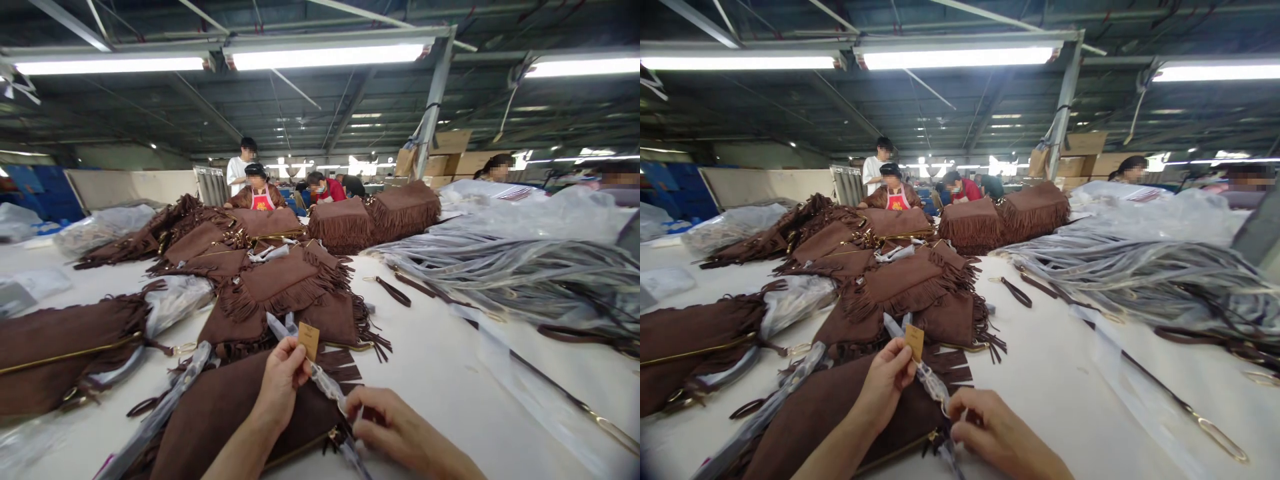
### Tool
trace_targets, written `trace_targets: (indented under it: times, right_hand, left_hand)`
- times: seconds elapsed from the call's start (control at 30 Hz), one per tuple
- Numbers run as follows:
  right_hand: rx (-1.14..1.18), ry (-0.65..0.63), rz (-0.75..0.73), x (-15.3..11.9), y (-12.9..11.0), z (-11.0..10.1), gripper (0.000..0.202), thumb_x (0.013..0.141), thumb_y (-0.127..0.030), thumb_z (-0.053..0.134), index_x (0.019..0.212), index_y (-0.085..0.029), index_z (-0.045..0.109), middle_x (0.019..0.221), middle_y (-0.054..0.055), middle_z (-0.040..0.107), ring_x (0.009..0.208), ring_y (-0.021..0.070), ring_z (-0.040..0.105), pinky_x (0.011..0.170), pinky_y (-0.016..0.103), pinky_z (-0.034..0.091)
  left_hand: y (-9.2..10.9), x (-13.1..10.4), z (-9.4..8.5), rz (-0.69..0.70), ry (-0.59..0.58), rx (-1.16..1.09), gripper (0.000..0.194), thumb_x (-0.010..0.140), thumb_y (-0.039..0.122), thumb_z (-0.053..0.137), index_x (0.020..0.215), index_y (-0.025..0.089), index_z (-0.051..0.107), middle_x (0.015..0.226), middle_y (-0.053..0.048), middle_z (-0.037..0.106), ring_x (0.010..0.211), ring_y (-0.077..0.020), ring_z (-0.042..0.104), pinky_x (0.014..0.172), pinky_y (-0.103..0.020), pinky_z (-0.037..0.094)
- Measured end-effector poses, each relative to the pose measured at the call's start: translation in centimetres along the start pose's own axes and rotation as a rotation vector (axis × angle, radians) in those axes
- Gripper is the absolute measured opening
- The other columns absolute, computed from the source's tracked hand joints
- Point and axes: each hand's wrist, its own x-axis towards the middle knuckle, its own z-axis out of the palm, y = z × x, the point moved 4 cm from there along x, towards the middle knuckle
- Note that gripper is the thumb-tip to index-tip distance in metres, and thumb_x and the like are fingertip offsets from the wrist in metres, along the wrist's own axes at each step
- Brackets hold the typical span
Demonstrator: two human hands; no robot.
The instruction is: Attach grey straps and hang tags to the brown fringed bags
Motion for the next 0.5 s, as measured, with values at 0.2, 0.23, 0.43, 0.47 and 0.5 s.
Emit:
trace_targets:
  times: [0.2, 0.23, 0.43, 0.47, 0.5]
  right_hand:
    - [0.0, 0.086, 0.036, 0.5, -0.2, 1.8, 0.066, 0.059, -0.014, 0.066, 0.122, -0.024, 0.05, 0.088, -0.003, 0.062, 0.065, 0.0149, 0.054, 0.059, 0.022, 0.039]
    - [-0.042, 0.062, 0.005, 0.8, -0.4, 2.3, 0.068, 0.06, -0.014, 0.064, 0.124, -0.025, 0.049, 0.09, -0.003, 0.064, 0.068, 0.0157, 0.055, 0.061, 0.023, 0.039]
    - [-0.061, -0.024, -0.032, 1.6, 1.3, 3.4, 0.036, 0.07, -0.031, 0.06, 0.106, -0.027, 0.058, 0.067, -0.004, 0.06, 0.067, 0.0206, 0.059, 0.062, 0.027, 0.041]
    - [-0.034, -0.032, -0.006, 1.5, 2.0, 3.3, 0.038, 0.069, -0.037, 0.063, 0.106, -0.029, 0.058, 0.063, -0.004, 0.058, 0.065, 0.0219, 0.059, 0.061, 0.028, 0.042]
    - [-0.002, -0.053, 0.015, 1.5, 2.7, 3.2, 0.04, 0.068, -0.045, 0.064, 0.105, -0.031, 0.058, 0.061, -0.004, 0.058, 0.066, 0.0242, 0.061, 0.06, 0.03, 0.044]
  left_hand:
    - [4.6, -1.3, 1.2, 0.215, -0.123, -0.04, 0.035, 0.063, 0.036, 0.086, 0.075, 0.014, 0.062, 0.065, 0.003, 0.061, 0.054, -0.0055, 0.05, 0.051, -0.016, 0.037]
    - [5.0, -1.2, 1.1, 0.238, -0.112, -0.055, 0.035, 0.062, 0.036, 0.086, 0.075, 0.014, 0.062, 0.067, 0.003, 0.061, 0.055, -0.0055, 0.05, 0.052, -0.016, 0.038]
    - [4.8, -0.4, -1.1, 0.21, -0.026, 0.213, 0.048, 0.068, 0.047, 0.078, 0.099, 0.016, 0.06, 0.092, -0.007, 0.066, 0.067, -0.0142, 0.061, 0.06, -0.024, 0.046]
    - [4.5, -0.8, -1.6, 0.213, -0.068, 0.348, 0.061, 0.067, 0.046, 0.079, 0.115, 0.017, 0.056, 0.111, -0.012, 0.063, 0.074, -0.0176, 0.063, 0.063, -0.027, 0.047]
    - [4.0, -1.4, -2.0, 0.226, -0.135, 0.512, 0.076, 0.065, 0.044, 0.081, 0.129, 0.02, 0.05, 0.127, -0.015, 0.057, 0.082, -0.0216, 0.065, 0.066, -0.03, 0.048]
